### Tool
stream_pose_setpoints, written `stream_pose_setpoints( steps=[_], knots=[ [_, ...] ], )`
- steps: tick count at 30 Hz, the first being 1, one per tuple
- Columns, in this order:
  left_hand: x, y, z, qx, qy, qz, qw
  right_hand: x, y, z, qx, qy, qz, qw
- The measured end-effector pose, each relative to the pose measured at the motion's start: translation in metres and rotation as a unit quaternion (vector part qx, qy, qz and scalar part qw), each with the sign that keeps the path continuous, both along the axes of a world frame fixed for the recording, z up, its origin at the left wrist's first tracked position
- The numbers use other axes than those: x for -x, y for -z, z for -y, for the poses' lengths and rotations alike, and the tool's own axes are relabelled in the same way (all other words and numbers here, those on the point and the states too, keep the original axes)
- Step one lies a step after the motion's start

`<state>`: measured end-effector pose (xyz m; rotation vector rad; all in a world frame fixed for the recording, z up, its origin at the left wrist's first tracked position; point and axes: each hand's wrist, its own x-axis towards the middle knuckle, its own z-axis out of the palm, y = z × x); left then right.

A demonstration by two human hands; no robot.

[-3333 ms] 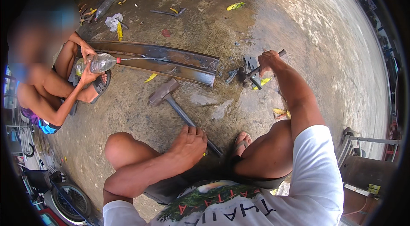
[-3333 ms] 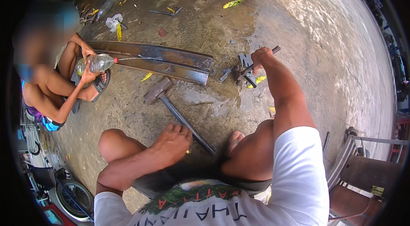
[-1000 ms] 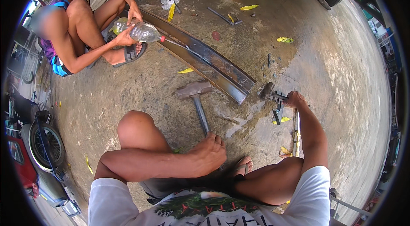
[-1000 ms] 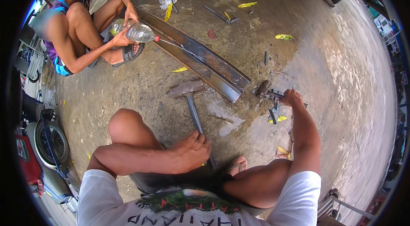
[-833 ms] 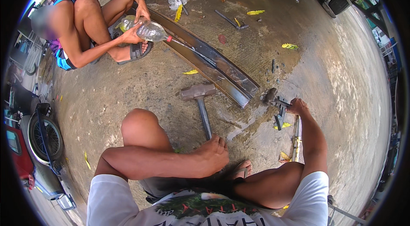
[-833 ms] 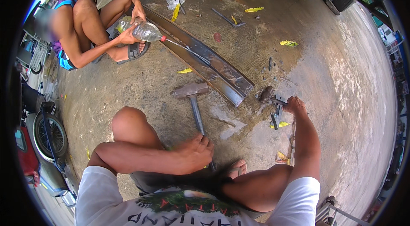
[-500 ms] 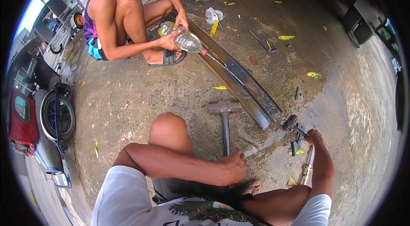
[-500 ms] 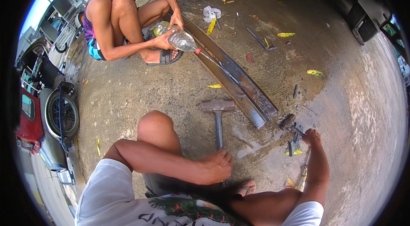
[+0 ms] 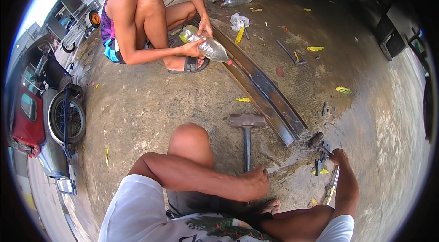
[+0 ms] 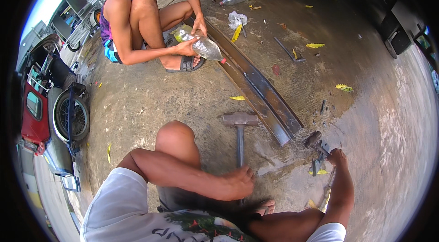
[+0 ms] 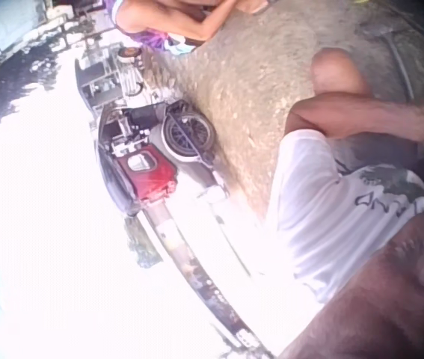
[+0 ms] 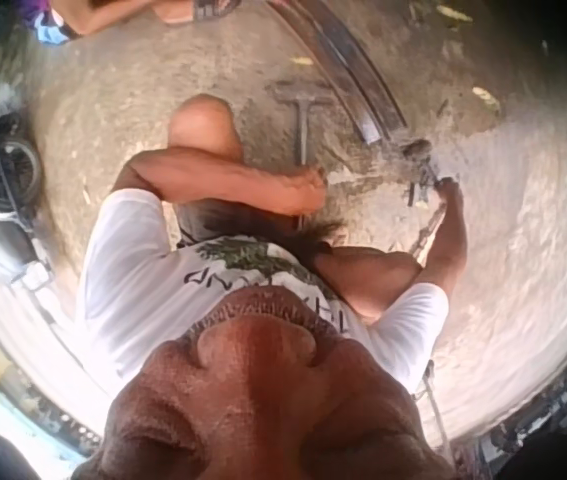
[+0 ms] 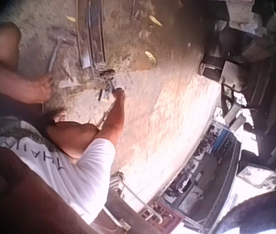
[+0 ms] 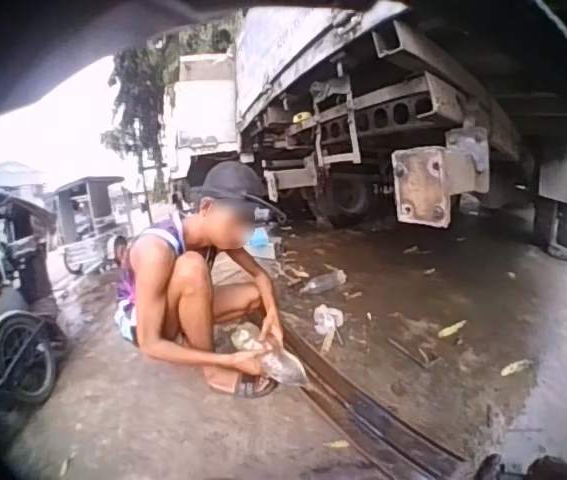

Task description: The person uses a welding torch to heat a metal beam, then uses a hammer to shape it while another person pours water to cool it. The person lifts the beam to inspect the weld and places it back down.

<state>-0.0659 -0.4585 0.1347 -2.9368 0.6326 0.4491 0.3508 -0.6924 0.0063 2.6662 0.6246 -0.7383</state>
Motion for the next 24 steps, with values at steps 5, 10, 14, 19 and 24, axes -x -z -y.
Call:
stream_pose_setpoints(
  steps=[5, 10, 14, 19, 24],
  knots=[
    [-0.004, 0.001, -0.003, 0.038, 0.02, 0.016, 0.999, -0.01, 0.008, 0.01, -0.003, -0.005, 0.005, 1.0],
    [-0.002, 0.005, 0.0, 0.02, -0.003, -0.005, 1.0, -0.009, 0.01, 0.01, -0.006, 0.001, 0.004, 1.0],
    [-0.002, 0.002, -0.001, 0.002, -0.005, 0.006, 1.0, -0.002, 0.001, 0.005, -0.002, 0.0, 0.004, 1.0],
    [-0.005, -0.006, -0.002, -0.001, -0.004, -0.021, 1.0, -0.01, 0.008, 0.011, 0.001, -0.003, 0.004, 1.0],
    [-0.004, -0.003, -0.003, 0.006, -0.005, -0.024, 1.0, -0.006, 0.007, 0.003, 0.001, 0.009, -0.002, 1.0]
  ],
)
